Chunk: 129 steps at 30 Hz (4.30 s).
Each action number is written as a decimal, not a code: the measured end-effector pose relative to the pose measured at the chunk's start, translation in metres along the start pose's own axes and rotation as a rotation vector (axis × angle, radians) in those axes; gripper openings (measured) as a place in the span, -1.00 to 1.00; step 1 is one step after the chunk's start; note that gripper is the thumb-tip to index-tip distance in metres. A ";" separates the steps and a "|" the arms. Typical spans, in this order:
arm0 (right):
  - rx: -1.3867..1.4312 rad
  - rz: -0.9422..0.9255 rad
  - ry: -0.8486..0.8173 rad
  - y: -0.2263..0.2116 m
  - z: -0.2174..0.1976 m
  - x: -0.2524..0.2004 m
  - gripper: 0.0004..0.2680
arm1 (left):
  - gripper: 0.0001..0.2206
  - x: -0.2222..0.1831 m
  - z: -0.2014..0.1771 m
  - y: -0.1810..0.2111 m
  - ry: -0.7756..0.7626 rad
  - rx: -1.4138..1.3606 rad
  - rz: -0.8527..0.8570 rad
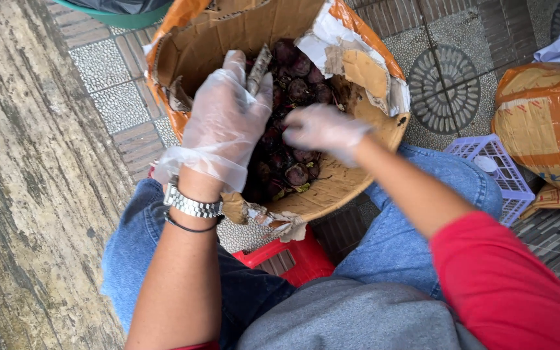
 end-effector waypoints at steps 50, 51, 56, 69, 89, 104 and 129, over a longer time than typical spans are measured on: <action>1.795 -0.244 0.090 0.058 -0.013 0.005 -0.65 | -0.30 0.001 0.017 -0.036 -0.020 -0.573 -0.522; 1.888 -0.199 0.084 0.059 -0.022 -0.011 -0.73 | -0.37 0.002 0.025 -0.042 0.031 -0.840 -0.587; 1.882 -0.163 0.252 0.072 -0.050 -0.036 -0.73 | -0.44 -0.031 0.020 0.042 0.028 -1.213 -0.519; 2.098 -0.046 0.517 0.037 -0.065 -0.056 -0.72 | -0.27 -0.022 0.106 0.045 -0.306 -0.963 -0.502; 2.306 -0.225 0.498 0.033 -0.079 -0.048 -0.80 | -0.38 0.001 0.086 0.057 -0.158 -1.239 -0.392; 2.305 -0.192 0.398 0.047 -0.067 -0.026 -0.81 | -0.51 0.006 0.098 0.031 -0.116 -1.362 -0.302; 2.167 -0.330 0.410 0.053 -0.063 -0.013 -0.72 | -0.37 0.003 0.068 0.035 0.188 -1.201 -0.583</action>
Point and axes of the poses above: each hand's wrist, its own x-axis towards the middle knuckle, its own z-axis out of the palm, y = z × x, the point moved 6 cm from there along x, towards the middle knuckle, and after that the axes turned 7 degrees about -x, right-handed, at the moved point
